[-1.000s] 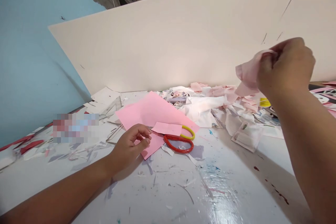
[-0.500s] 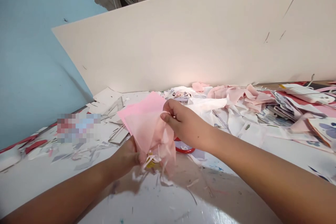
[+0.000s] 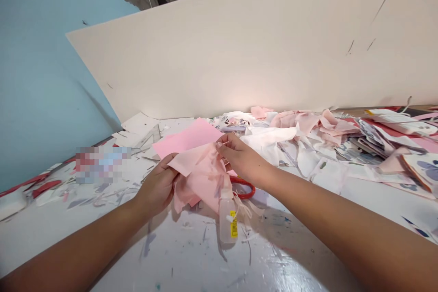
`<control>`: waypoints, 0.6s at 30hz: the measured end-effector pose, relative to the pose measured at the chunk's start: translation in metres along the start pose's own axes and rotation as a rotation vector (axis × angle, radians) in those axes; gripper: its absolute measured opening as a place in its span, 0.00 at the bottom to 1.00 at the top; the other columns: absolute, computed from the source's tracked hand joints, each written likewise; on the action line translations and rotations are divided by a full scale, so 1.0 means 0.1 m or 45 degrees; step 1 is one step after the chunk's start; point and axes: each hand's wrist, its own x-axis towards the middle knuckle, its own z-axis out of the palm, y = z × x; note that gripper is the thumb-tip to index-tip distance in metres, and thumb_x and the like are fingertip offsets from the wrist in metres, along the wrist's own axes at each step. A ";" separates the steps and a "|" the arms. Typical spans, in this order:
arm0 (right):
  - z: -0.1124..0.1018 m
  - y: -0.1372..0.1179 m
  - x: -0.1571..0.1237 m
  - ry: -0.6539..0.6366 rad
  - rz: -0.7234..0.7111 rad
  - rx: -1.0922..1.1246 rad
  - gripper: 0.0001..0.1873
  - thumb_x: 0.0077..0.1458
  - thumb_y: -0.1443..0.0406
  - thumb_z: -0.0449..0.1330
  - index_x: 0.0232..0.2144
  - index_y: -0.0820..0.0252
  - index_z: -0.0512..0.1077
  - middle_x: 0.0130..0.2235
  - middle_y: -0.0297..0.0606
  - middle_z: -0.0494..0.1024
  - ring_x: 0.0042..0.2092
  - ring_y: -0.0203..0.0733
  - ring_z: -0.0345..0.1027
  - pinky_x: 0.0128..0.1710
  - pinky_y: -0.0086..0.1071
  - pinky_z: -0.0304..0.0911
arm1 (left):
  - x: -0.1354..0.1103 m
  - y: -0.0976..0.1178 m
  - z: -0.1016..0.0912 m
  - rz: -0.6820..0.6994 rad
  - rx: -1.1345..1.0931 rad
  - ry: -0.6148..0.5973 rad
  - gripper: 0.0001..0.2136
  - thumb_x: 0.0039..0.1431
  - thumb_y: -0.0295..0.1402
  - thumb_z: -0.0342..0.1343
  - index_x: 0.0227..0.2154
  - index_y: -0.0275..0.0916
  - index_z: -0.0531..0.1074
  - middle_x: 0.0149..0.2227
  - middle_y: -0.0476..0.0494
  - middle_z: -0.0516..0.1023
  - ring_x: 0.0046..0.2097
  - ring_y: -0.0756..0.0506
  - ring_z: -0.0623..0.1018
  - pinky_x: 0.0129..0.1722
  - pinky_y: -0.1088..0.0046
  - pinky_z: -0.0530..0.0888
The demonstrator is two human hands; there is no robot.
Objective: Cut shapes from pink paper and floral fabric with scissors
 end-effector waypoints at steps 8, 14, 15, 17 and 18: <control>0.28 -0.17 -0.33 -0.181 0.216 -1.270 0.23 0.37 0.46 0.57 0.24 0.57 0.58 0.26 0.36 0.67 0.24 0.39 0.58 0.21 0.32 0.51 | 0.00 0.07 0.02 -0.125 -0.088 0.026 0.04 0.46 0.31 0.49 0.29 0.42 0.64 0.16 0.57 0.61 0.17 0.54 0.63 0.16 0.81 0.60; 0.17 -0.05 -0.28 -0.488 0.262 -1.319 0.11 0.41 0.61 0.55 0.18 0.58 0.54 0.20 0.31 0.59 0.20 0.33 0.50 0.19 0.28 0.43 | 0.07 0.10 -0.07 -0.017 -0.177 0.147 0.06 0.45 0.31 0.51 0.29 0.41 0.65 0.20 0.55 0.65 0.21 0.53 0.67 0.19 0.79 0.64; 0.11 -0.05 -0.25 -0.505 0.256 -1.252 0.11 0.41 0.63 0.54 0.19 0.58 0.53 0.20 0.30 0.56 0.20 0.32 0.47 0.18 0.28 0.42 | 0.10 0.12 -0.11 0.003 -0.208 0.195 0.06 0.44 0.31 0.52 0.29 0.41 0.65 0.21 0.55 0.66 0.22 0.52 0.68 0.19 0.78 0.65; 0.00 -0.06 -0.19 -0.556 0.236 -1.055 0.12 0.42 0.64 0.53 0.19 0.58 0.50 0.21 0.29 0.52 0.20 0.30 0.43 0.18 0.28 0.41 | 0.16 0.15 -0.18 0.054 -0.276 0.324 0.08 0.42 0.31 0.53 0.29 0.40 0.65 0.22 0.55 0.67 0.23 0.52 0.69 0.20 0.78 0.65; -0.04 -0.07 -0.17 -0.580 0.230 -0.939 0.13 0.43 0.65 0.53 0.19 0.58 0.49 0.22 0.29 0.51 0.21 0.30 0.43 0.18 0.28 0.41 | 0.19 0.16 -0.20 0.080 -0.321 0.386 0.08 0.41 0.30 0.53 0.28 0.40 0.65 0.22 0.55 0.68 0.23 0.52 0.69 0.20 0.79 0.65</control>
